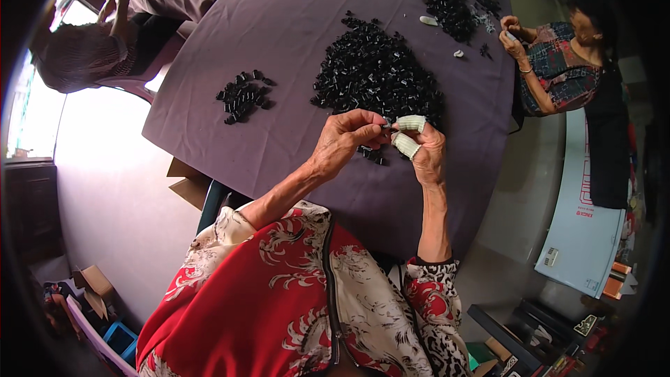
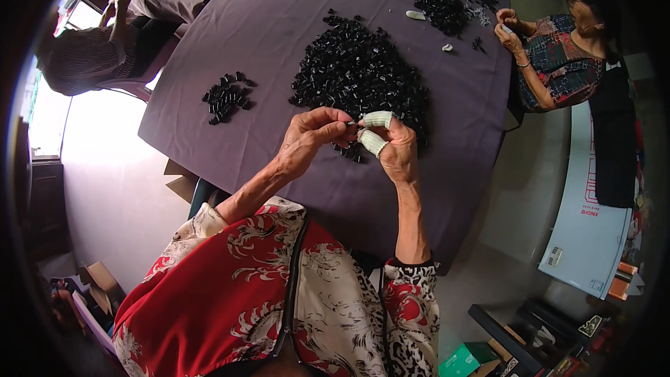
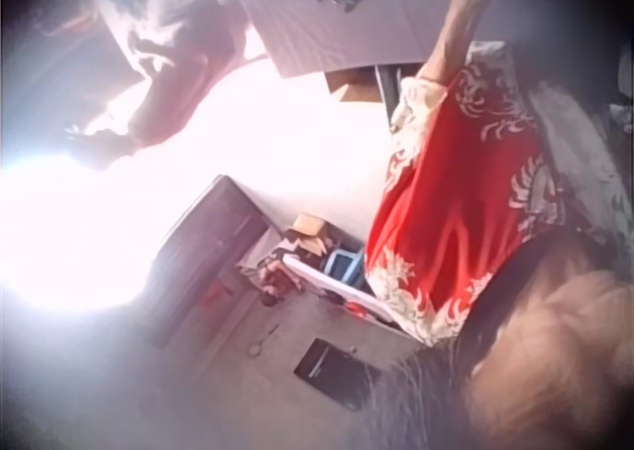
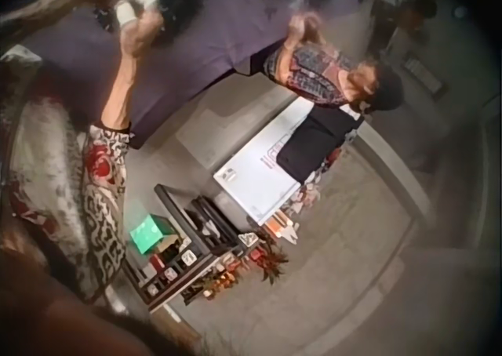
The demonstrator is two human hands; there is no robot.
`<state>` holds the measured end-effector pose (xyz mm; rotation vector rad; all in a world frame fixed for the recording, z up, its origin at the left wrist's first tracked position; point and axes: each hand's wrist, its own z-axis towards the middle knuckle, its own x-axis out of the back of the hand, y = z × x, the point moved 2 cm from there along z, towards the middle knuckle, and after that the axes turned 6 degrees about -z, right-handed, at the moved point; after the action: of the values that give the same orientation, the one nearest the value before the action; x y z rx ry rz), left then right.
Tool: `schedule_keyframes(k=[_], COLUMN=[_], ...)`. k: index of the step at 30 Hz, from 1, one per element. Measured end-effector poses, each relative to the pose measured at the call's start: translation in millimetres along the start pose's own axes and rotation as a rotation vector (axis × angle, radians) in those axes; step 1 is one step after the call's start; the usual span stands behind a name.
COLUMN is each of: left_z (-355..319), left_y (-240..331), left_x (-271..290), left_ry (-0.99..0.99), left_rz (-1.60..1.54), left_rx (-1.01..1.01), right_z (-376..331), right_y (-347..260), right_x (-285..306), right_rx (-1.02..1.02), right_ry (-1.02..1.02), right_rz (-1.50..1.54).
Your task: The person picks up plastic pieces from a pile on the table, joins the pieces together by hand to assemble them, and places the assembled components onto the table.
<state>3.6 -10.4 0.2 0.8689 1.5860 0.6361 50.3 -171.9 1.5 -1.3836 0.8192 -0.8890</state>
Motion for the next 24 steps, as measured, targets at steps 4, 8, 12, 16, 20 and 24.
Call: schedule_keyframes(k=[4, 8, 12, 16, 20, 24], left_z=[-0.6, -0.8, -0.4, -0.4, -0.3, 0.3], left_y=[-0.7, -1.2, -0.1, -0.7, 0.0, -0.8], left_x=[0.1, 0.9, 0.9, 1.0, -0.7, -3.5], left_ry=[-0.025, -0.023, -0.029, -0.029, -0.003, 0.024], left_rz=[0.046, 0.095, 0.122, 0.134, 0.151, 0.171], left_rx=[-0.038, -0.045, -0.043, -0.061, -0.046, -0.064], right_z=[0.3, 1.5, 4.9, 7.0, 7.0, 9.4], right_y=[-6.0, -20.5, -30.8, -36.9, -39.4, -39.0], right_x=[-1.5, -5.4, -5.5, -10.1, -11.1, -11.1], right_rx=[0.013, 0.032, 0.162, 0.294, 0.370, 0.360], right_ry=[-0.019, 0.012, 0.037, 0.018, 0.015, 0.019], right_rz=[-0.092, -0.145, -0.368, -0.583, -0.739, -0.768])
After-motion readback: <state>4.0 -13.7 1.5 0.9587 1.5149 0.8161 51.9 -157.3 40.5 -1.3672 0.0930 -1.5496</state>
